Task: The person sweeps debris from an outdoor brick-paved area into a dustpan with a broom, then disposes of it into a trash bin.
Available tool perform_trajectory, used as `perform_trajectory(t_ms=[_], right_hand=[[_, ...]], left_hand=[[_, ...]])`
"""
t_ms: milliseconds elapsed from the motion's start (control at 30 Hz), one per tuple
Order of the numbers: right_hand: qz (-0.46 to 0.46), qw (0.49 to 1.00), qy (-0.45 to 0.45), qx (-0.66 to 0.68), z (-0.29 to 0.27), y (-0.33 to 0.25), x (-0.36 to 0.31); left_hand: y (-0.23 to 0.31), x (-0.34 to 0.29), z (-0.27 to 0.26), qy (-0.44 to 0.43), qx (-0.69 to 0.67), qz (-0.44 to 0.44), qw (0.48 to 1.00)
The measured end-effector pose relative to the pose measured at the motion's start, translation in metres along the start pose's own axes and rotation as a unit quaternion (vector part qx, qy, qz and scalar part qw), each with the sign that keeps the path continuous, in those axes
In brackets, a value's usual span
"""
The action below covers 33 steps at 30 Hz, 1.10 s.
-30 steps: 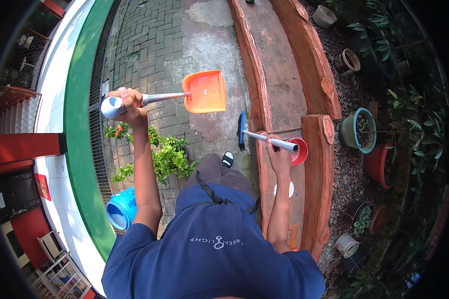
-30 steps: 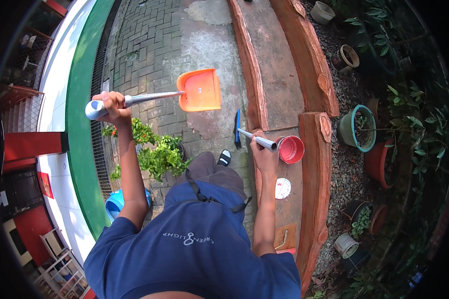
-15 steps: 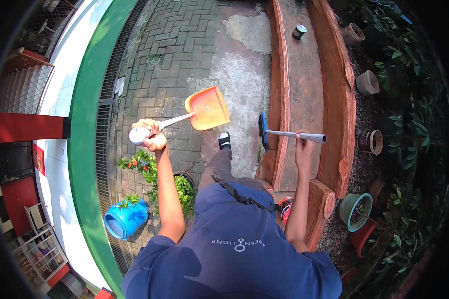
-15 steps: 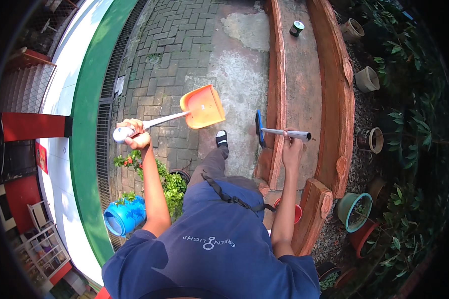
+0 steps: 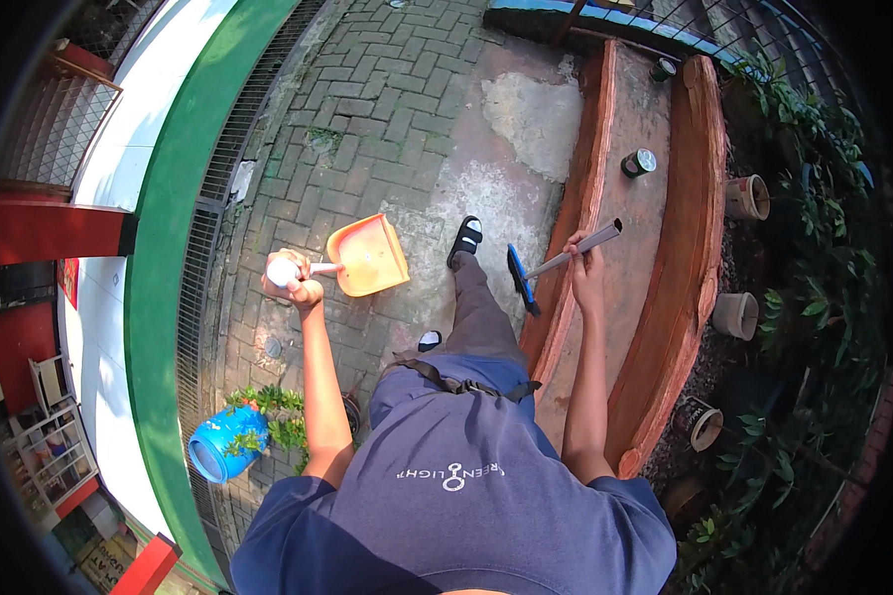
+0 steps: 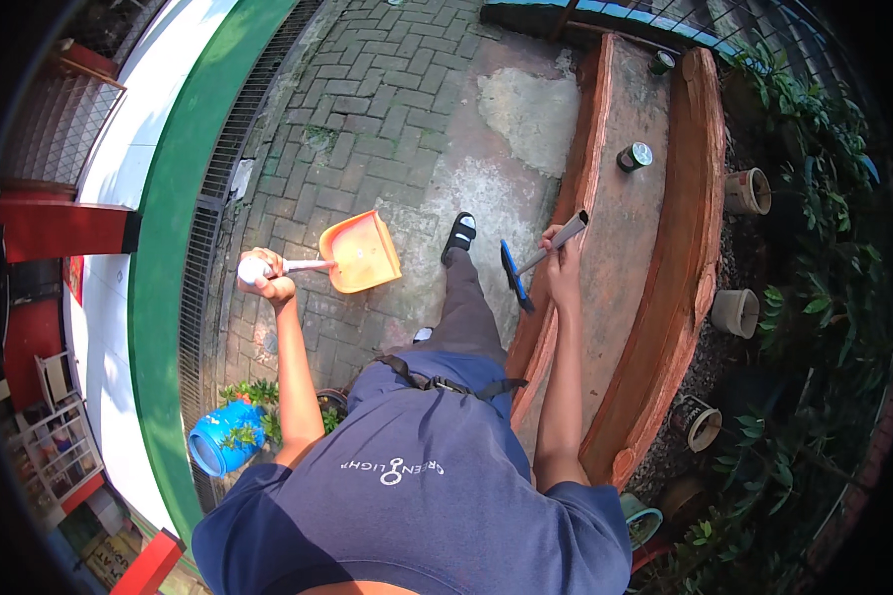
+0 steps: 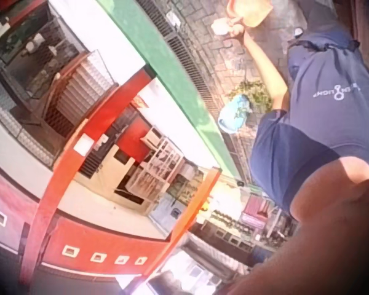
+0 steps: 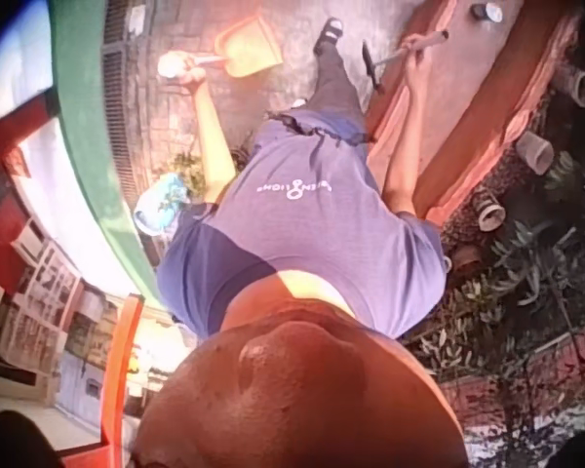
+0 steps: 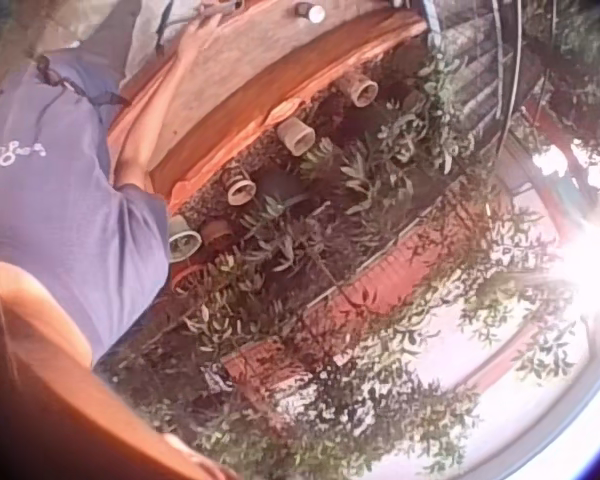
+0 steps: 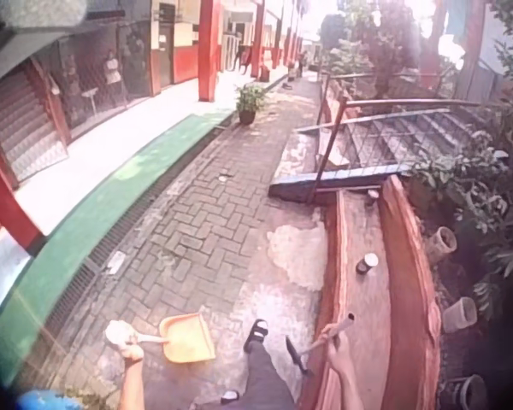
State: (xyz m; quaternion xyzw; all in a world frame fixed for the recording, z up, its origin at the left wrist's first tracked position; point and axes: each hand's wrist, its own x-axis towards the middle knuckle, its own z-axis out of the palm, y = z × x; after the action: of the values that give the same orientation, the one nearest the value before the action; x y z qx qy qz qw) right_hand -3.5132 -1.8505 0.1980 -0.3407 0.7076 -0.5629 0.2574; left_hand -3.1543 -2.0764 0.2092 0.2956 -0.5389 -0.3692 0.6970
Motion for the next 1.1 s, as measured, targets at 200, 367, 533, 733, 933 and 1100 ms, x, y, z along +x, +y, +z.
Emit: perform_trajectory(t_ms=[200, 367, 533, 733, 933, 1100], right_hand=[[-0.008, 0.995, 0.015, -0.098, -0.009, 0.007, 0.13], [0.056, 0.995, -0.072, -0.045, -0.028, 0.019, 0.254], [0.017, 1.0, -0.011, -0.024, -0.005, -0.004, 0.38], [-0.002, 0.998, -0.031, -0.054, 0.025, 0.017, 0.504], [0.072, 0.968, -0.063, -0.232, 0.075, 0.032, 0.582], [0.321, 0.934, -0.151, 0.05, 0.075, 0.121, 0.605]], left_hand=[[-0.067, 0.066, 0.076, 0.047, 0.014, -0.02, 0.999], [-0.117, 0.139, 0.153, 0.066, 0.039, 0.01, 0.997], [-0.191, 0.192, 0.206, 0.06, 0.021, -0.016, 0.998], [-0.293, 0.243, 0.275, 0.01, 0.011, -0.004, 1.0], [-0.382, 0.273, 0.289, 0.004, 0.041, -0.082, 0.996], [-0.434, 0.273, 0.316, -0.071, 0.008, -0.178, 0.981]])
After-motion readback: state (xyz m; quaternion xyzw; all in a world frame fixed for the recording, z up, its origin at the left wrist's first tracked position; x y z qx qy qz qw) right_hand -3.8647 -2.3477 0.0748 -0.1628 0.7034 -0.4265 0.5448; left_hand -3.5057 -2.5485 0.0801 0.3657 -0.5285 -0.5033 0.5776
